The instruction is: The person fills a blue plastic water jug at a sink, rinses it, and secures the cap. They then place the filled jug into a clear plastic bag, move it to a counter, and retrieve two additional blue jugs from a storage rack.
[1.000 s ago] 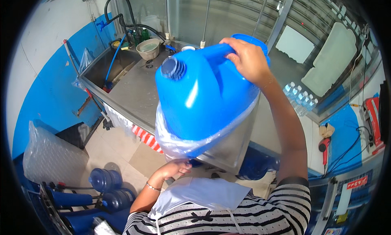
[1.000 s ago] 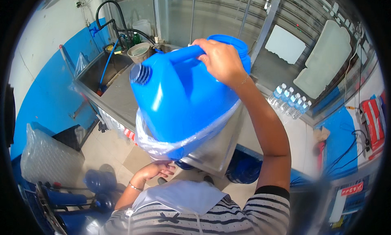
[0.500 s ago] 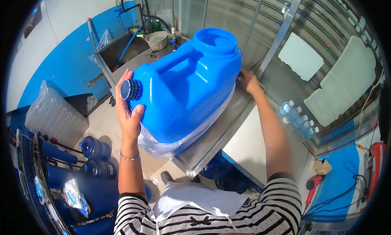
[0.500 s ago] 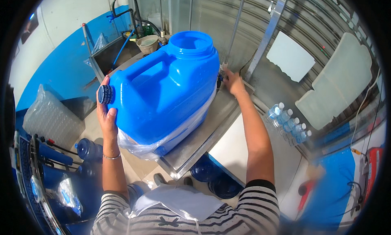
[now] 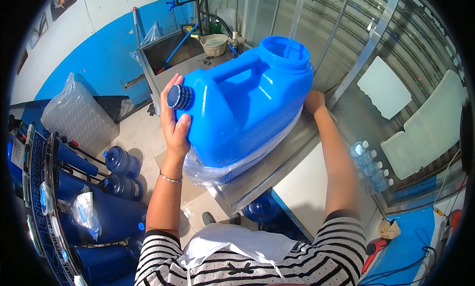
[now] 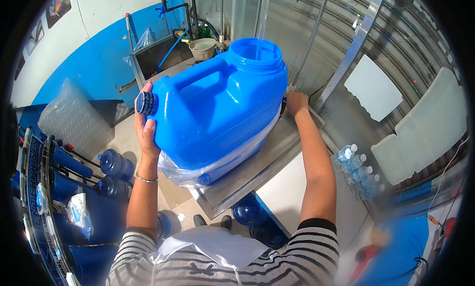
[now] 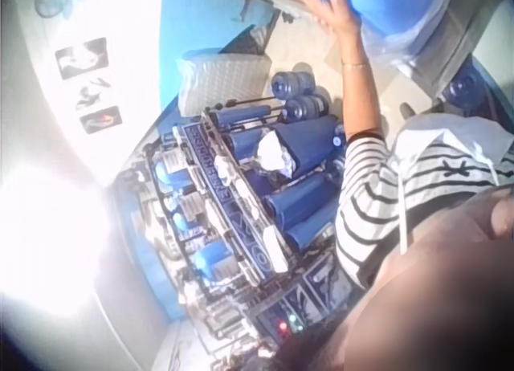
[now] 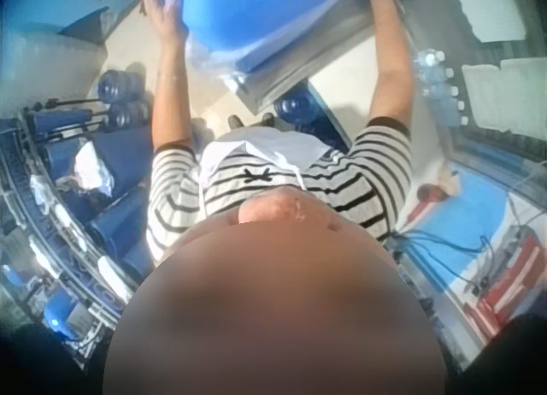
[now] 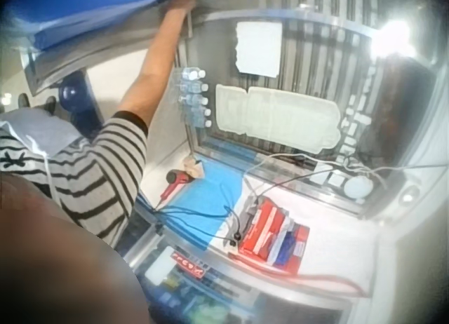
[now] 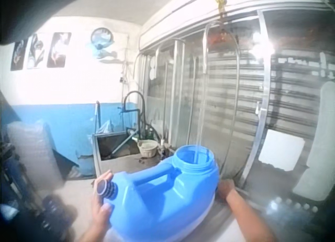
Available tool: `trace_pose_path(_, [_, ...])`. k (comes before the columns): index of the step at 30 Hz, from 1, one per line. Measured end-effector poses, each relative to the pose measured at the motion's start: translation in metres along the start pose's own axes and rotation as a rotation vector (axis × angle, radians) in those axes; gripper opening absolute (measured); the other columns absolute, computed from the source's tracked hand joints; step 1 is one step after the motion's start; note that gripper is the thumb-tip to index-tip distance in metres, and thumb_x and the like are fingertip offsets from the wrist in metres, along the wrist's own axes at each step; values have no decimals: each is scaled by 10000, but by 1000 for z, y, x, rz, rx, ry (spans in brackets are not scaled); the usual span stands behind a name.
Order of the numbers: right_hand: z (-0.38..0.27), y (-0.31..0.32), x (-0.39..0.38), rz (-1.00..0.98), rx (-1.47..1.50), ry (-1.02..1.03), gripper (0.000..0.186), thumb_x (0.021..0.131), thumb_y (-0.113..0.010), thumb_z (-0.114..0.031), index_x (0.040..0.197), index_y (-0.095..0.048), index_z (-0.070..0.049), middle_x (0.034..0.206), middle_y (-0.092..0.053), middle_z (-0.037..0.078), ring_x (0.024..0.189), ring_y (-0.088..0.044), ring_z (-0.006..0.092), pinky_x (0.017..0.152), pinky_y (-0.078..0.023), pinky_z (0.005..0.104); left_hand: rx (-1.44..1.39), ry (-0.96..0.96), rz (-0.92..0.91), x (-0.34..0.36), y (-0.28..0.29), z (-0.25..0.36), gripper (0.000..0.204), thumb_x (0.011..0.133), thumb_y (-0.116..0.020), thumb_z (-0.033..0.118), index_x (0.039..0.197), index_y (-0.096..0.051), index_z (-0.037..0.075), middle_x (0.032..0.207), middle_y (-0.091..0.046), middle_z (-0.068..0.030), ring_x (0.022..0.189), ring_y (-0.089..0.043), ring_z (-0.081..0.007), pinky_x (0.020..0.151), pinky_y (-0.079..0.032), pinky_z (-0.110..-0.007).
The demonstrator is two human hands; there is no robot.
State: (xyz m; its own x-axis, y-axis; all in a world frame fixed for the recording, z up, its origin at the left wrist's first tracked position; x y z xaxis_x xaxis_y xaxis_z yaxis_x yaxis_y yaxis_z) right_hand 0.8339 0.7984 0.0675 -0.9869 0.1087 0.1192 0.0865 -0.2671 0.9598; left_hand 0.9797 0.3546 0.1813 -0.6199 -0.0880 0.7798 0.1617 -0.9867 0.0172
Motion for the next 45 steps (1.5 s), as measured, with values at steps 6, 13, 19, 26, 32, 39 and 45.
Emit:
trace_pose_path(6, [1,0,6,14,-28,49,301,895,-520,-95,1084,-701,-245,980,-707,74,964,-672,292,818,-500,436,35,-92,-14,4,-4,-2,816,833,-484,583,1337,-484,-58,1418,-427,-199,1313,-415,-295,1097,-299,-395])
trace_pose_path(13, [1,33,-30,-35,213,-132,469,884,-617,-234,1340,-523,-293,1307,-504,201,1160,-549,372,936,-451,459,28,-63,-11,1,-4,0,816,827,-497,586,1338,-490,-51,1412,-435,-196,1309,-421,-288,1094,-305,-389])
trace_pose_path(19, [-2,123,-145,710,660,-48,698,827,-696,-143,1453,-388,-128,1416,-295,317,1330,-300,453,1095,-275,494,-40,4,-10,-2,-2,1,603,891,-509,378,1336,-499,-29,1446,-360,-196,1294,-427,-306,1082,-321,-395])
trace_pose_path(26, [-43,184,-277,997,1415,241,687,862,-645,-367,1389,-412,6,1415,-412,205,1352,-356,384,1043,-386,499,380,69,11,-60,39,4,500,883,-561,247,1342,-496,61,1455,-309,-223,1318,-362,-396,1073,-320,-454])
trace_pose_path(32, [-104,165,-310,838,1661,657,506,877,-626,-283,1267,-515,20,1091,-580,220,933,-614,302,751,-514,368,462,400,-277,-151,133,-34,400,829,-619,111,1224,-573,68,1371,-422,-192,1277,-433,-376,1033,-392,-432])
trace_pose_path(39, [-280,184,-309,174,1747,808,223,799,-689,-115,1000,-668,-22,897,-634,151,661,-643,233,581,-504,296,810,1228,-963,-295,297,-61,408,839,-668,261,1190,-626,57,1156,-605,-209,1085,-575,-391,946,-474,-429])
trace_pose_path(45, [-438,221,-288,-233,1097,923,366,817,-669,-62,1181,-639,-78,961,-622,139,826,-629,320,709,-505,368,882,1193,-749,-304,394,-54,427,856,-647,299,1208,-623,59,1167,-598,-212,1123,-560,-379,939,-472,-439])
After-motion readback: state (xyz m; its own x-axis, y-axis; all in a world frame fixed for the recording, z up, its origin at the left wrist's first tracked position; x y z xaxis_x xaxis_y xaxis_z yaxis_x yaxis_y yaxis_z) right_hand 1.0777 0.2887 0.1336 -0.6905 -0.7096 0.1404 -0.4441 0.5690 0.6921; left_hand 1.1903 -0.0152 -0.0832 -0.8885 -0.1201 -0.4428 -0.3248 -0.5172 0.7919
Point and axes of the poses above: each hand's wrist, its own x-axis towards the middle knuckle, its own y-axis out of the back of the hand, z = x × y, the point moved 4 cm from there along x, towards the middle knuckle
